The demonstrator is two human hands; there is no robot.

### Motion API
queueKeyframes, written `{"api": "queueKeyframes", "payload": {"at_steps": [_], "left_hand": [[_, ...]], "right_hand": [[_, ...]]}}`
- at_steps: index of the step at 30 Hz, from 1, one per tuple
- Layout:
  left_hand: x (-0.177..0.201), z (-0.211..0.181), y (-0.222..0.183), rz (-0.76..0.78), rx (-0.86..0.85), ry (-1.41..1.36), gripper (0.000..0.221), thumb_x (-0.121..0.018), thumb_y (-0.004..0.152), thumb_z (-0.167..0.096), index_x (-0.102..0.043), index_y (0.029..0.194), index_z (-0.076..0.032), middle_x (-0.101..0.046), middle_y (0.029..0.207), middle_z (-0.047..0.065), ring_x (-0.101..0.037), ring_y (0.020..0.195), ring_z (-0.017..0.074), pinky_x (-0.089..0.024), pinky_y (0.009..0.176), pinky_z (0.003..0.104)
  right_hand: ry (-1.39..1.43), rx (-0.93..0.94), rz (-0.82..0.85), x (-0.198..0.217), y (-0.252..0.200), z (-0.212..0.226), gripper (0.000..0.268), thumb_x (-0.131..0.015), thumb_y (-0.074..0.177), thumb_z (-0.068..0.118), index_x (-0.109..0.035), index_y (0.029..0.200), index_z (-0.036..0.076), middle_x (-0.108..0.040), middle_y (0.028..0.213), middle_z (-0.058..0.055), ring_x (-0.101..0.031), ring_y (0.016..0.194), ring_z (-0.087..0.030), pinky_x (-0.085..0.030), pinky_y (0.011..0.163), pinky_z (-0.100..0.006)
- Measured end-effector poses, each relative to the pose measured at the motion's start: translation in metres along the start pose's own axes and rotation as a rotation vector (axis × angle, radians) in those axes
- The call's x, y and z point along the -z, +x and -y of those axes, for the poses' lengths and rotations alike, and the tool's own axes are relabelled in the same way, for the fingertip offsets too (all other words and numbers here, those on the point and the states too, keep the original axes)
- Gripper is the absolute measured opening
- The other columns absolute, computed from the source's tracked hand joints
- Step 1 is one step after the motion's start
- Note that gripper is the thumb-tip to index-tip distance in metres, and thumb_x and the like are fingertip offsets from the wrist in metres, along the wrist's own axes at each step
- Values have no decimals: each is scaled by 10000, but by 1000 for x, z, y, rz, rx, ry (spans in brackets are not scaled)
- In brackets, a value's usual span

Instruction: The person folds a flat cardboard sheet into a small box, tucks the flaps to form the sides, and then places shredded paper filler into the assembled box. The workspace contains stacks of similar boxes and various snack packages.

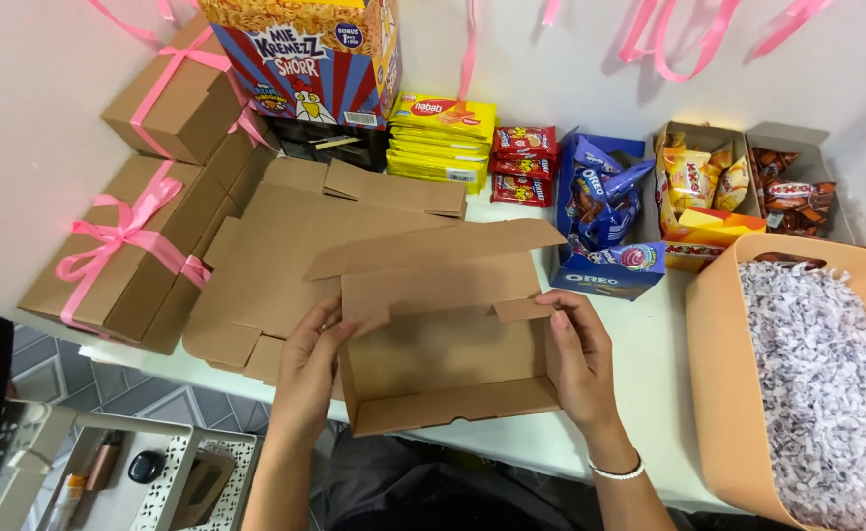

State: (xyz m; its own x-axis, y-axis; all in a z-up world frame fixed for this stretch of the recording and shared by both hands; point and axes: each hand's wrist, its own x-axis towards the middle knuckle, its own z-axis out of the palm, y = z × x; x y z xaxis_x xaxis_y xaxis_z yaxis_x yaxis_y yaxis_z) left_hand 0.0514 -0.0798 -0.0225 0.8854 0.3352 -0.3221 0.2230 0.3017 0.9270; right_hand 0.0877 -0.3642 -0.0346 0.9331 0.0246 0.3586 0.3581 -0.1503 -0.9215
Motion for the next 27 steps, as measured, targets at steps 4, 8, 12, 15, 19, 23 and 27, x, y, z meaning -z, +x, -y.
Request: {"api": "queueKeyframes", "payload": {"at_steps": [4, 8, 12, 15, 19, 23, 27], "left_hand": [[0, 4, 5, 45, -206, 74, 530, -512, 881, -41, -595, 1403, -4, -666, 1412, 90, -597, 1331, 177, -428, 1147, 288], [-9, 8, 4, 48, -278, 12, 473, -450, 869, -36, -640, 1302, -63, -673, 1116, 58, -609, 1085, 163, -448, 984, 288], [-14, 11, 3, -91, -490, 267, 263, -489, 1068, -240, -663, 1106, -46, -675, 929, 76, -635, 940, 162, -504, 875, 345], [-8, 31, 17, -103, -505, 334, 359, -584, 1052, -348, -689, 1056, -5, -684, 794, 158, -675, 832, 218, -559, 782, 437], [-27, -5, -3, -111, -421, 276, 506, -670, 999, -386, -386, 630, -189, -282, 623, -83, -257, 609, 61, -190, 517, 291], [-41, -42, -18, -113, -190, 93, 352, -795, 779, -232, -767, 1070, -36, -805, 1036, 72, -771, 1020, 196, -631, 869, 311], [-38, -32, -12, -144, -261, 3, 865, -845, 678, -176, -399, 1419, -174, -558, 1360, 82, -640, 1161, 222, -587, 931, 341]], "right_hand": [[-56, -37, -39, -1, -1, 0, 280, -479, 1067, 282, -657, 1180, 97, -663, 1182, -14, -598, 1154, -159, -440, 1049, -309], [-95, -65, -32, -5, 0, 5, 292, -484, 1062, 313, -661, 1160, 103, -669, 1180, -15, -598, 1162, -159, -426, 1061, -312], [-140, -73, -67, -11, 3, 17, 274, -457, 1076, 273, -640, 1153, 83, -643, 1194, -92, -588, 1198, -239, -423, 1069, -404], [-117, 7, -162, -19, 3, 15, 191, -508, 1047, 151, -415, 1207, 101, -446, 1325, -179, -591, 1196, -345, -490, 1008, -510], [-324, 271, -240, -20, -3, 12, 690, -667, 993, 94, -230, 1520, 176, -96, 1582, -118, -550, 1341, -354, -636, 885, -383], [-498, 329, -69, -16, 4, 32, 455, -547, 1048, 190, -483, 1462, 12, -460, 1530, -198, -423, 1477, -358, -354, 1242, -477], [-382, 189, -78, -14, 5, 28, 578, -612, 985, 244, -403, 1488, 50, -343, 1571, -192, -310, 1519, -333, -297, 1247, -481]]}}
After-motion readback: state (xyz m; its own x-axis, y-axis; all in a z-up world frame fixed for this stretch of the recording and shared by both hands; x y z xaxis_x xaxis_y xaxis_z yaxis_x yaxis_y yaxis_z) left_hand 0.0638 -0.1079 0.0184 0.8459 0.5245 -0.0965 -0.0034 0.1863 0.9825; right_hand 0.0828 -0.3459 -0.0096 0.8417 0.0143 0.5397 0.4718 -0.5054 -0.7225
